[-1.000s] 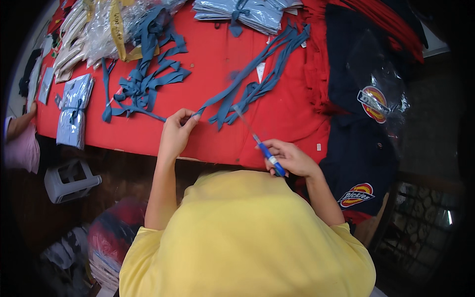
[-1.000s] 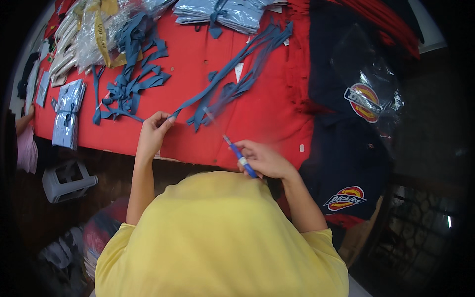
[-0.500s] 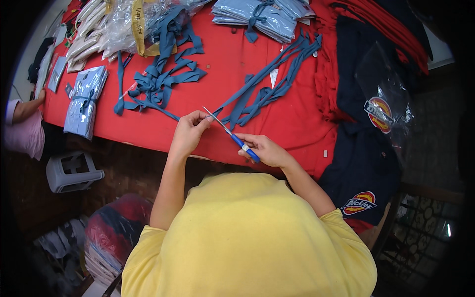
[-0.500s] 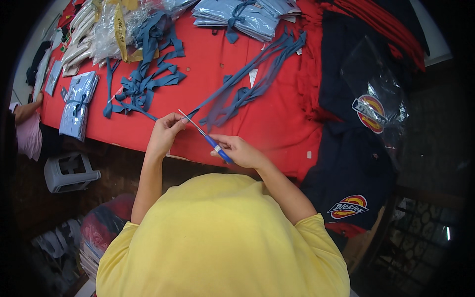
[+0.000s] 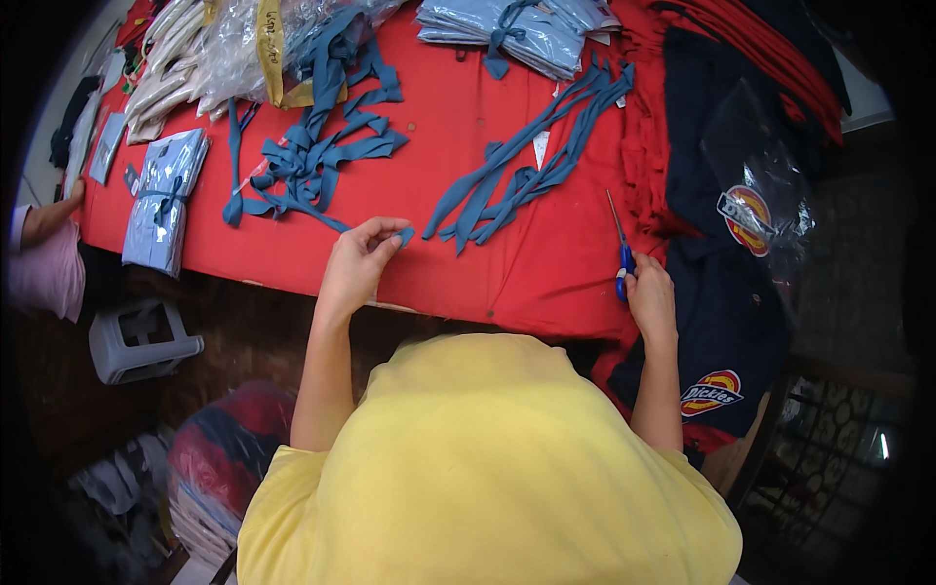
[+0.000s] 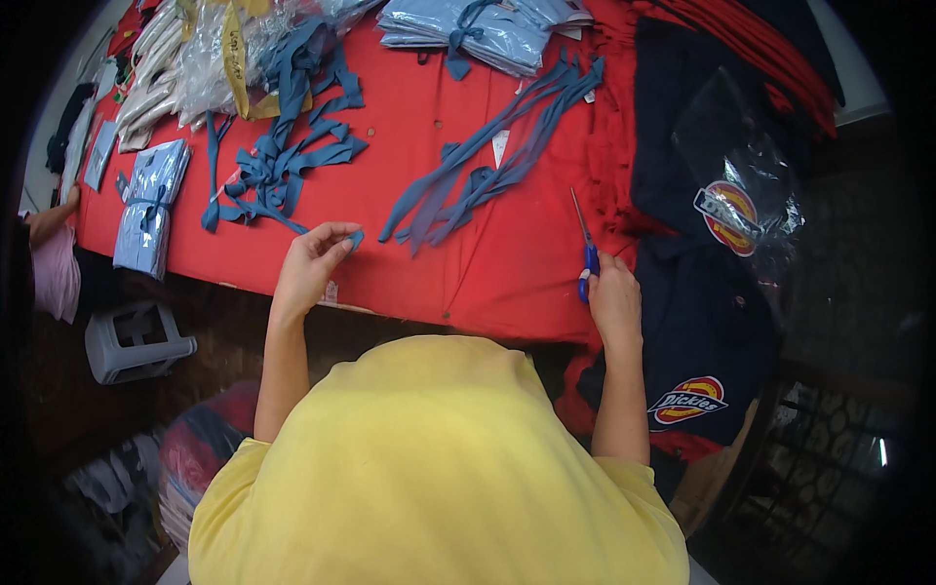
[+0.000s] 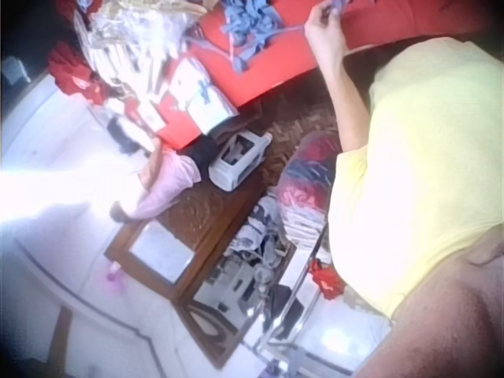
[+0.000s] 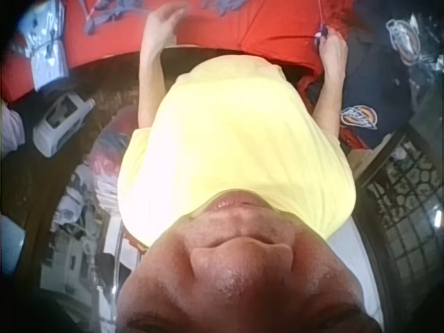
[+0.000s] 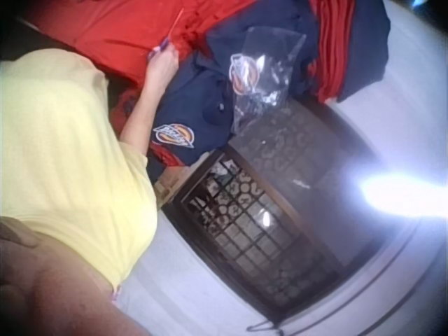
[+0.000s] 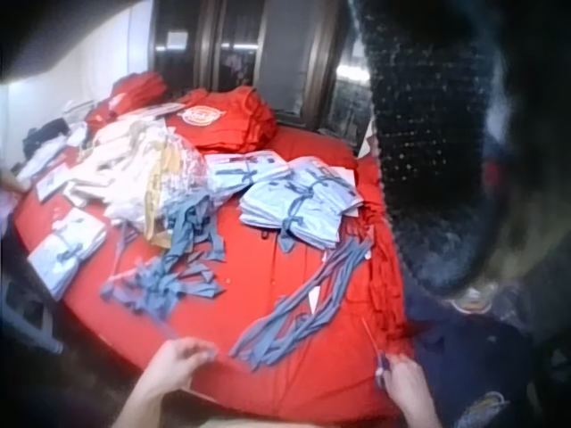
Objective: The person holds long scraps of blue fabric and cuts them into smaller segments using blue-handled shears at a large red-covered work table.
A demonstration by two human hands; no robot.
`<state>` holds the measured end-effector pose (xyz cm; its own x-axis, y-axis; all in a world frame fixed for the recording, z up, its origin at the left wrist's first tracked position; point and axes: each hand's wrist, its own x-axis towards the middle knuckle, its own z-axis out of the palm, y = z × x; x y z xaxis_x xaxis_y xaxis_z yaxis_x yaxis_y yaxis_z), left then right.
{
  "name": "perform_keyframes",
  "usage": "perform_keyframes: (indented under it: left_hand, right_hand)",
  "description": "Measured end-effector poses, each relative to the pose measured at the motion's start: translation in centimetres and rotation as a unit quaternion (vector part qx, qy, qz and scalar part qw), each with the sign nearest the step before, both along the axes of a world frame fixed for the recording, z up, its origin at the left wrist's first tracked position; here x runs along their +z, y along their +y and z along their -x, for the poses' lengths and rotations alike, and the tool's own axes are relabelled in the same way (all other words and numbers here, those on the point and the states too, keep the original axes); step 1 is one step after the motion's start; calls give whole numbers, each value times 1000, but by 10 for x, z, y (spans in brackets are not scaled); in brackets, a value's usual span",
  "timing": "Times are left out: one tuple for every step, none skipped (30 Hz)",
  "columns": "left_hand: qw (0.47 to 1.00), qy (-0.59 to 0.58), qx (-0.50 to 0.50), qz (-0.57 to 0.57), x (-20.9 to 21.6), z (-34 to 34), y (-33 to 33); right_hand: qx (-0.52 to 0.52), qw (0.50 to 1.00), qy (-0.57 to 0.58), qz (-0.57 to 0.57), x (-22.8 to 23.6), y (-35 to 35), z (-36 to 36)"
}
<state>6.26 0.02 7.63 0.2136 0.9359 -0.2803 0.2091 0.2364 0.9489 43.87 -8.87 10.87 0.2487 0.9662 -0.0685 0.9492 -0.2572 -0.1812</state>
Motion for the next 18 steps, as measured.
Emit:
perform_keyframes:
  left_hand:
    - [999,5,-2,-33,3,-2,-2]
    - [998,10,-3,-66,9,-5,-6]
    - [995,16,-1,-101,17,-8,-8]
    - [990,47,-29,-126,28,-12,-9]
    - [992,10,-25,-126,35,-17,-11]
    - [991,-5,-42,-128,41,-22,-11]
    - [990,-21,-59,-130,46,-25,-11]
    - [986,-48,-50,-149,48,-28,-10]
    - [982,-76,-41,-168,50,-30,-7]
    - [976,-101,-33,-190,53,-28,-4]
    - [974,-128,-26,-186,57,-23,0]
    - [970,-158,-19,-182,58,-17,6]
    - [966,-189,-13,-177,60,-9,12]
    - [970,-157,-5,-186,62,1,17]
    - [966,-74,4,-249,59,13,24]
    - [951,10,14,-308,54,27,32]
    - [926,93,21,-364,47,41,40]
    - [928,100,69,-352,33,55,51]
  right_hand:
    - [19,999,-31,-2,4,3,3]
    - [40,998,-51,-10,9,5,12]
    - [71,996,19,-44,13,12,27]
    - [98,988,91,-76,16,21,45]
    - [141,950,272,-63,29,31,73]
    - [185,897,391,-88,33,39,104]
    - [186,859,476,-31,37,46,131]
    - [222,856,464,-49,35,53,154]
    - [299,835,439,-145,30,65,171]
    - [333,835,394,-190,33,79,178]
    - [364,832,348,-236,39,93,184]
    - [383,823,334,-255,46,108,189]
    - [401,815,319,-272,59,123,191]
    - [417,806,304,-290,75,134,192]
    - [397,801,357,-271,94,143,191]
    - [402,782,330,-343,116,155,185]
    - [398,744,297,-448,146,163,178]
    - [380,716,249,-530,175,169,163]
